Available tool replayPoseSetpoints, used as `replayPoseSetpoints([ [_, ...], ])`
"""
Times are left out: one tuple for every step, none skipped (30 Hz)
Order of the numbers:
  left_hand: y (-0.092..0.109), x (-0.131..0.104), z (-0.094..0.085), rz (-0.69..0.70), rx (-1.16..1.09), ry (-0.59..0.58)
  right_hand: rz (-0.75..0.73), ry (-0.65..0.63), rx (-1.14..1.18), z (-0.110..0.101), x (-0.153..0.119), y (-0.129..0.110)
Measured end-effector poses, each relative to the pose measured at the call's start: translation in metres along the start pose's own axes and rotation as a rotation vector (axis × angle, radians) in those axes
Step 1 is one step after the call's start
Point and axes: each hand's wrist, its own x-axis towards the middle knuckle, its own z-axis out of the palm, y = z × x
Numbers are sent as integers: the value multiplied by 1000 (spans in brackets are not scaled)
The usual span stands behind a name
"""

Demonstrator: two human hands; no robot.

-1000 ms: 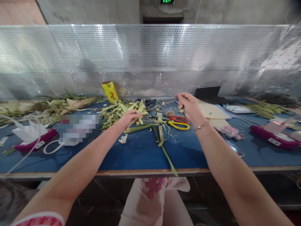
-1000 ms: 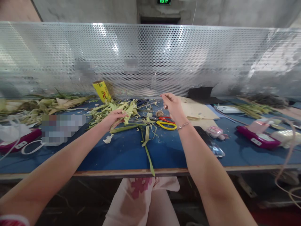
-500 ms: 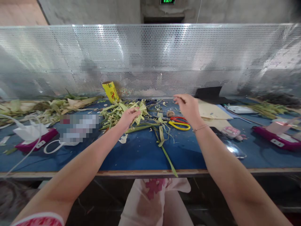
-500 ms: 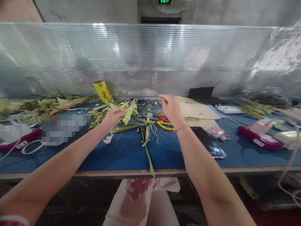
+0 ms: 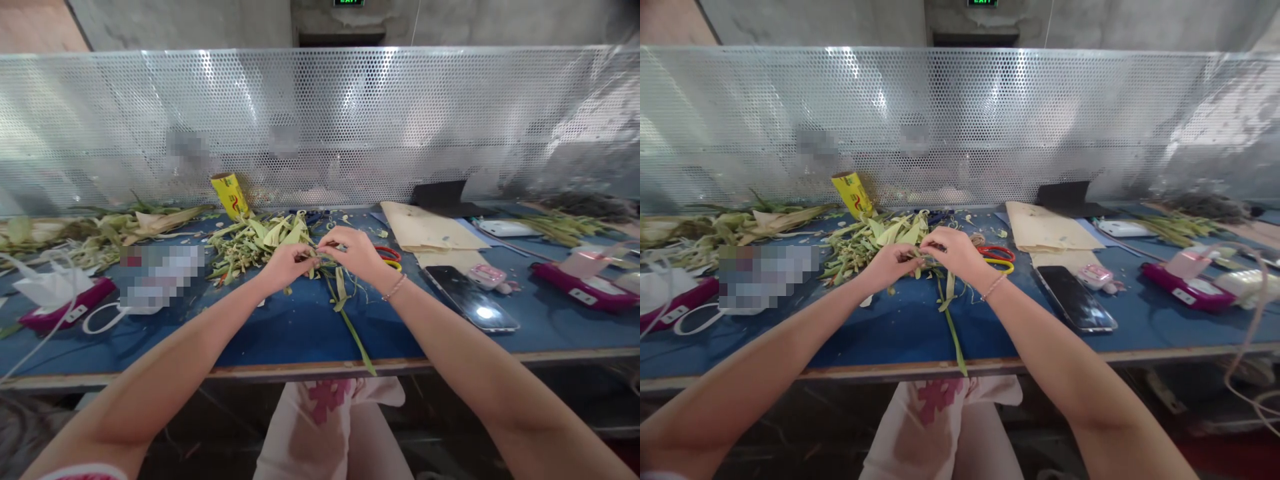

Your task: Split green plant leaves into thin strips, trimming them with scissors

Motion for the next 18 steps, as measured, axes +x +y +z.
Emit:
replayPoseSetpoints([
  [0,0,0,-2,-22,-18,13,-8,-1,1,0,0],
  [-1,0,0,-4,-38,-25,29,-20,-9,2,0,1],
  [-1,1,0,-8,-48,-29,45,-32,-23,3,0,1],
  [-2,1,-1,-11,-53,-34,61,-44,-38,3,-1,1],
  [-3,2,-1,-16,-56,-41,72,-54,-50,4,-1,2],
  [-4,2,-2,-21,-59,-50,78,-60,-58,5,-1,2],
  [-5,2,-2,-26,-68,-62,78,-63,-63,6,-1,2],
  [-6,3,-2,-30,-83,-73,72,-62,-66,6,-1,3],
  [-7,3,-2,-32,-105,-84,64,-60,-70,6,-1,3],
  [-8,3,-2,-35,-130,-92,56,-57,-74,7,-1,3],
  [-9,4,-1,-37,-156,-98,51,-54,-78,6,-2,4],
  [-11,4,-1,-39,-178,-101,46,-52,-78,6,-2,4],
  [-12,5,-1,-44,-191,-103,41,-51,-75,6,-2,4],
  [-14,6,-1,-49,-195,-100,38,-48,-69,5,-2,4],
  [-15,6,-1,-54,-190,-95,39,-41,-63,5,-1,4],
  [-16,6,-2,-58,-178,-88,41,-34,-56,4,-1,4],
  [-17,7,-2,-58,-165,-82,43,-30,-50,3,-1,4],
  [-17,7,-3,-54,-154,-78,47,-27,-44,2,-1,4],
])
